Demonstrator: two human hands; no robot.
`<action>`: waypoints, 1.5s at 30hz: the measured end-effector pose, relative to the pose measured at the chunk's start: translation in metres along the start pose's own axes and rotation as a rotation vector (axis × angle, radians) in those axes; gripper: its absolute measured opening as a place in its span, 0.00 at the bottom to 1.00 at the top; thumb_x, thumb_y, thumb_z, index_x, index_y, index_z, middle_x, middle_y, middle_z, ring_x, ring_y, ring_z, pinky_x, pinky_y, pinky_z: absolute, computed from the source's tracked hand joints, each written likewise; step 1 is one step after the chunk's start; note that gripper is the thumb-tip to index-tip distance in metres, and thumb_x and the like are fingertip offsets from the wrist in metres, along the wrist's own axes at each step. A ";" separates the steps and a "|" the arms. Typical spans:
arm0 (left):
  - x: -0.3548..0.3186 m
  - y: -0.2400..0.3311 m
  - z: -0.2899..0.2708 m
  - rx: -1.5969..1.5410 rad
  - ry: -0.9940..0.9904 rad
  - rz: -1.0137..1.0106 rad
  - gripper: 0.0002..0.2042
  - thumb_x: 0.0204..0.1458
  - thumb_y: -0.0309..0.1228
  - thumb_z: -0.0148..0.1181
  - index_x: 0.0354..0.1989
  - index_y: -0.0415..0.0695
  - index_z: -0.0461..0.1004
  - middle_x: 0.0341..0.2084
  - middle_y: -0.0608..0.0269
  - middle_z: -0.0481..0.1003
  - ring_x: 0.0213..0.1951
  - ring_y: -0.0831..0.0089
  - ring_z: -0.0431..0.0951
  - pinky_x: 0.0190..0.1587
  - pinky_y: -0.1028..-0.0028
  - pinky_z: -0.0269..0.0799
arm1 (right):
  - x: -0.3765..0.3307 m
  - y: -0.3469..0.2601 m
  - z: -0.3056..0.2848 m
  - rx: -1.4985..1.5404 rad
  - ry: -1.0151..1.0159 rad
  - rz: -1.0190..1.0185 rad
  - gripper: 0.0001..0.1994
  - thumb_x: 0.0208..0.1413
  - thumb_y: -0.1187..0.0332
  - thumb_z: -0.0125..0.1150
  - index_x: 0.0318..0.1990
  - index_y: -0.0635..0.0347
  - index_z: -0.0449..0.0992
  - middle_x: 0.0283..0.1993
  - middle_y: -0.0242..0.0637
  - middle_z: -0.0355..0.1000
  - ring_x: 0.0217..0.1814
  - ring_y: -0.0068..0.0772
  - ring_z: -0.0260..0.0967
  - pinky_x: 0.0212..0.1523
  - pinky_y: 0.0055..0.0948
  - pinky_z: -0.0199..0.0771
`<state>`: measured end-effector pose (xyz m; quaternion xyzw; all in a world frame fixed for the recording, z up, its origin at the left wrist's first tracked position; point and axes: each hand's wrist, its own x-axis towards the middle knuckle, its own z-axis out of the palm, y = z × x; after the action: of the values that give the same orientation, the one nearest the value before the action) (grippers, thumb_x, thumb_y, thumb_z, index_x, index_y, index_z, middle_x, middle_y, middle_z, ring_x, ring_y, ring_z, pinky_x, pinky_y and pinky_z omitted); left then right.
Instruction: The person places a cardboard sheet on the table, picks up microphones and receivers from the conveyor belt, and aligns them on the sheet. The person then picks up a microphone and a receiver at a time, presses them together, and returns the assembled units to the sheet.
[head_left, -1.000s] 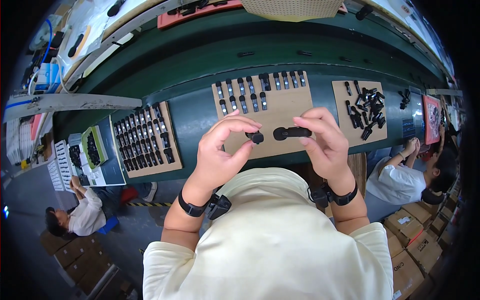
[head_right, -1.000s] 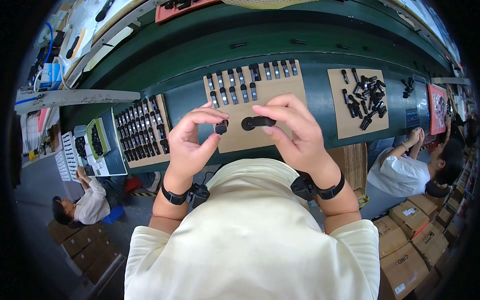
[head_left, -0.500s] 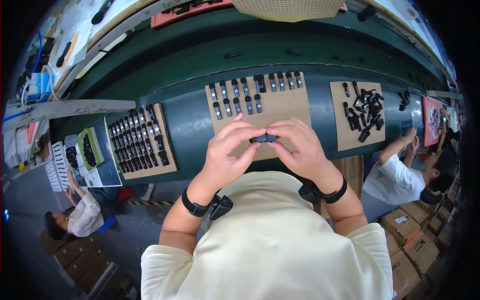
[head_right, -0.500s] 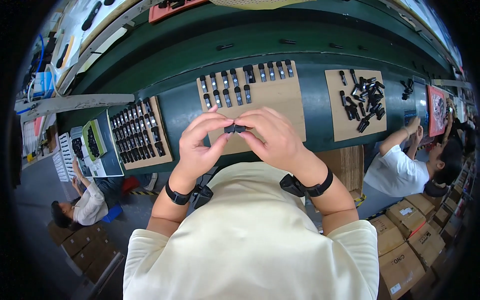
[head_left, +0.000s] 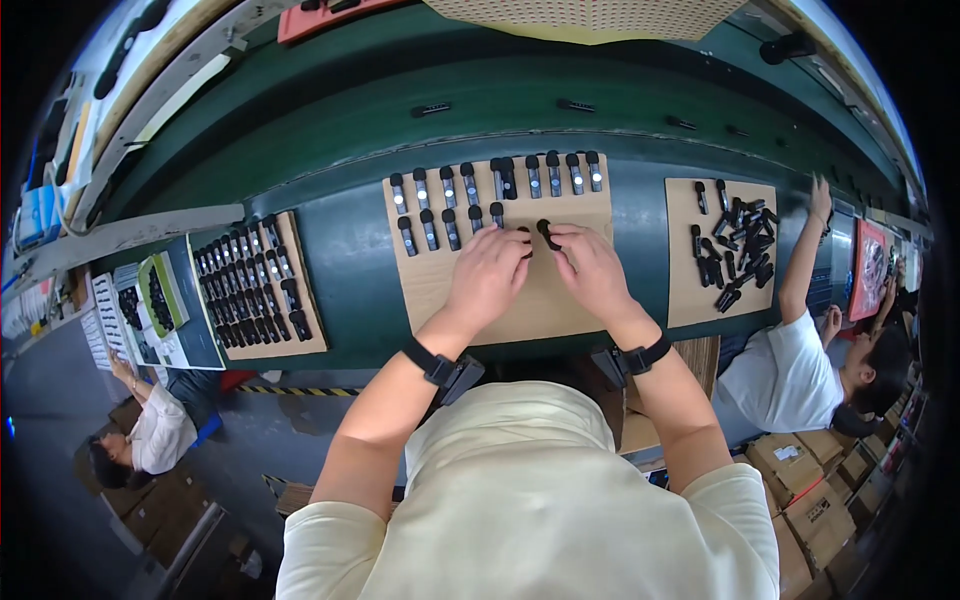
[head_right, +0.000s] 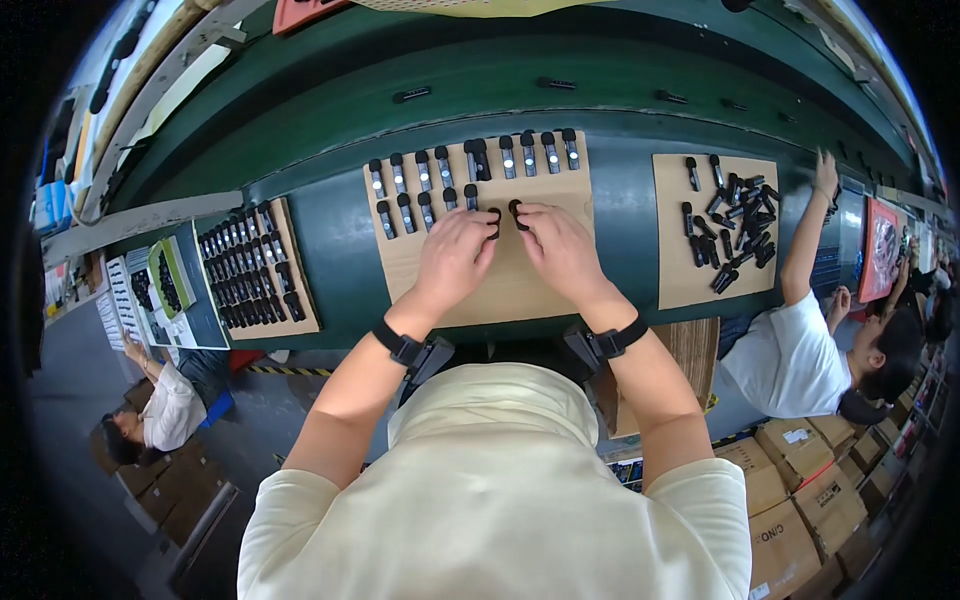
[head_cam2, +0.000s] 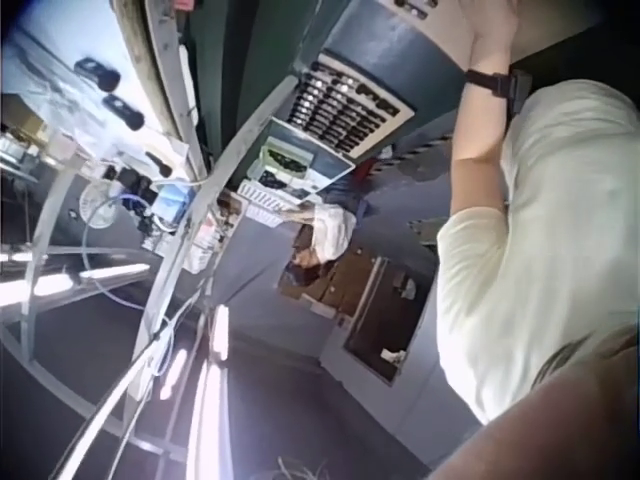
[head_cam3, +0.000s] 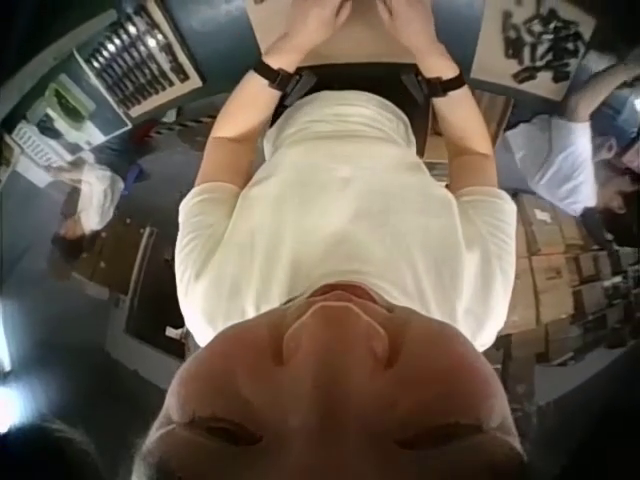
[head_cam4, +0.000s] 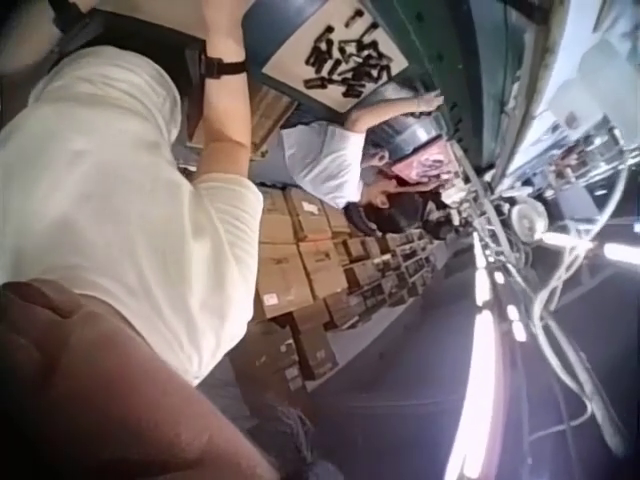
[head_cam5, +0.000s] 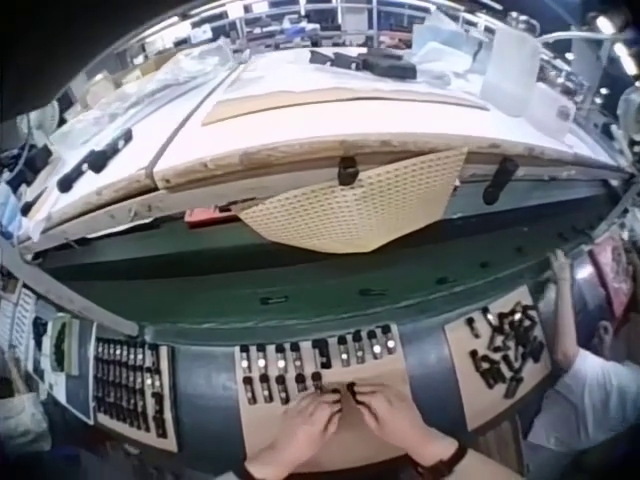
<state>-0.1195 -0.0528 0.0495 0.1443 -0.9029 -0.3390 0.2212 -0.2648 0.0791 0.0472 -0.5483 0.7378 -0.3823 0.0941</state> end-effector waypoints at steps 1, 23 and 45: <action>0.001 -0.005 0.006 0.000 0.000 -0.005 0.08 0.45 0.24 0.62 0.34 0.42 0.72 0.40 0.59 0.77 0.45 0.59 0.76 0.59 0.56 0.66 | 0.000 0.006 0.002 -0.016 0.011 -0.019 0.14 0.48 0.79 0.64 0.42 0.59 0.71 0.47 0.38 0.75 0.48 0.44 0.73 0.45 0.37 0.74; -0.003 -0.030 0.050 0.303 -0.018 0.026 0.08 0.44 0.26 0.57 0.34 0.43 0.74 0.44 0.56 0.71 0.53 0.58 0.70 0.64 0.50 0.57 | 0.001 0.047 0.031 -0.135 -0.128 -0.113 0.13 0.45 0.76 0.64 0.40 0.54 0.73 0.51 0.36 0.69 0.51 0.44 0.69 0.50 0.39 0.70; -0.052 -0.108 -0.089 0.256 0.309 -0.337 0.10 0.45 0.20 0.62 0.36 0.43 0.73 0.44 0.53 0.72 0.49 0.51 0.71 0.53 0.57 0.67 | 0.209 0.108 0.059 -0.549 -0.379 0.261 0.15 0.52 0.67 0.64 0.47 0.55 0.74 0.49 0.43 0.69 0.54 0.47 0.66 0.54 0.42 0.68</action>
<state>-0.0180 -0.1594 0.0205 0.3696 -0.8571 -0.2282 0.2770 -0.3916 -0.1204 -0.0072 -0.5156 0.8461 -0.0460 0.1267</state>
